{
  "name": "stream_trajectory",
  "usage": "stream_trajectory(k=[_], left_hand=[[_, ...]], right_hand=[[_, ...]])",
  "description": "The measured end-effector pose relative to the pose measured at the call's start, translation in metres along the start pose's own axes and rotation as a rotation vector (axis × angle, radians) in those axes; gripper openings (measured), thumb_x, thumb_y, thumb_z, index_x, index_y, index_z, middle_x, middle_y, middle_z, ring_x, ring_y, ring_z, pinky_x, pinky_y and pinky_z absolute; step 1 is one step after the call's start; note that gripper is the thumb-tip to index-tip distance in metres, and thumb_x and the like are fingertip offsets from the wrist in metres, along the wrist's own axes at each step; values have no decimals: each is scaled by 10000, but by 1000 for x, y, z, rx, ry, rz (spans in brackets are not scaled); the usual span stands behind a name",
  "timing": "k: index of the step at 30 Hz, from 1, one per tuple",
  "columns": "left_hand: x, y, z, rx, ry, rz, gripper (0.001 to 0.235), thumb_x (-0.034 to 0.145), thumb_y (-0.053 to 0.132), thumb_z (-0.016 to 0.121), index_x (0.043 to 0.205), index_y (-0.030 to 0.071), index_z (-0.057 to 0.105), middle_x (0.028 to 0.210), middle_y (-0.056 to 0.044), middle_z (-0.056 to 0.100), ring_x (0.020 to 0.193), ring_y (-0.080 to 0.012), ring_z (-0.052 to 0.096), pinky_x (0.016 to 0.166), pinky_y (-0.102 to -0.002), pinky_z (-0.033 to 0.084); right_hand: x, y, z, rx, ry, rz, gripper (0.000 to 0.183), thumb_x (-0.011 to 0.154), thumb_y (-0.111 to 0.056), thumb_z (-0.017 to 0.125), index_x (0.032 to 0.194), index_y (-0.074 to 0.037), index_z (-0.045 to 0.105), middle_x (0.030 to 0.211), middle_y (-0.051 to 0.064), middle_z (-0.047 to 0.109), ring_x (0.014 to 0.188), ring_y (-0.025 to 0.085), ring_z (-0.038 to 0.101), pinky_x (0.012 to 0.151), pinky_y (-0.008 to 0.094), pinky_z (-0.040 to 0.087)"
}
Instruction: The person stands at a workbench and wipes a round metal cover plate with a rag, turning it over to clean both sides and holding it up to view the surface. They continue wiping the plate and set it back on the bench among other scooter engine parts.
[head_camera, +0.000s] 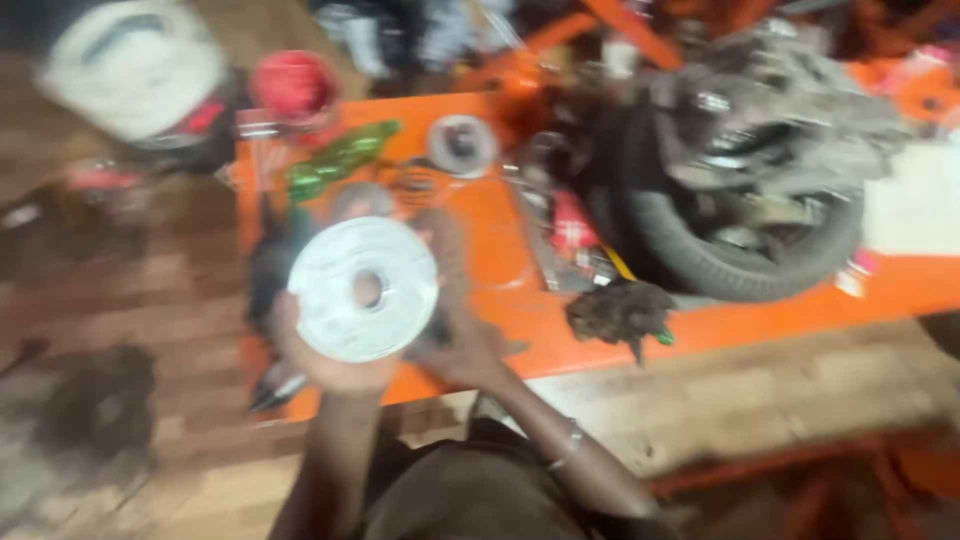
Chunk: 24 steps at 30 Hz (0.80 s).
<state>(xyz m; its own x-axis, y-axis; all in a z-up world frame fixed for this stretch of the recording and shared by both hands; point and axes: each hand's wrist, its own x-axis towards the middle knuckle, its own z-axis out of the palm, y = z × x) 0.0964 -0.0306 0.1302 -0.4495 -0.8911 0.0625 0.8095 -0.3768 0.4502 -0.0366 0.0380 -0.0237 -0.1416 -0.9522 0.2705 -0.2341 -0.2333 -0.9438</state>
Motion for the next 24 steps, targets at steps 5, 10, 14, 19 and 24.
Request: stream_trajectory(k=[5,10,14,19,24], left_hand=[[-11,1,-21,136,17,26,1011,893,666,557,1616,-15,365,1520,-277,477,1337,-477,523,1060,-634,471],[-16,9,-44,150,132,77,959,938,646,550,1622,-10,403,1476,-277,489,1399,-449,516,1121,-575,444],[-15,-3,-47,80,133,43,957,900,639,551,1608,19,375,1546,-253,464,1388,-432,506,1107,-607,451],[-12,-22,-60,-55,14,92,935,955,630,529,1604,-17,347,1558,-292,436,1387,-438,484,1083,-622,444],[-3,-31,-60,-190,-33,100,866,976,582,512,1597,-6,374,1544,-247,486,1392,-404,533,1115,-557,482]], right_hand=[[-14,-11,-54,-331,32,-49,318,870,-184,761,1164,-83,691,1075,120,759,964,276,747,856,362,579],[-43,77,-167,-548,298,242,164,885,-159,734,1041,-118,759,947,64,790,835,170,776,720,300,600],[-17,77,-201,-709,478,393,169,911,-195,729,1047,-101,761,958,142,766,839,279,761,749,385,584],[28,140,-182,-1086,290,284,270,875,-349,662,1064,-221,807,977,163,749,833,368,728,742,479,570],[39,165,-184,-1103,186,537,417,1013,-551,612,1052,-185,808,1033,184,764,955,390,737,854,504,584]])
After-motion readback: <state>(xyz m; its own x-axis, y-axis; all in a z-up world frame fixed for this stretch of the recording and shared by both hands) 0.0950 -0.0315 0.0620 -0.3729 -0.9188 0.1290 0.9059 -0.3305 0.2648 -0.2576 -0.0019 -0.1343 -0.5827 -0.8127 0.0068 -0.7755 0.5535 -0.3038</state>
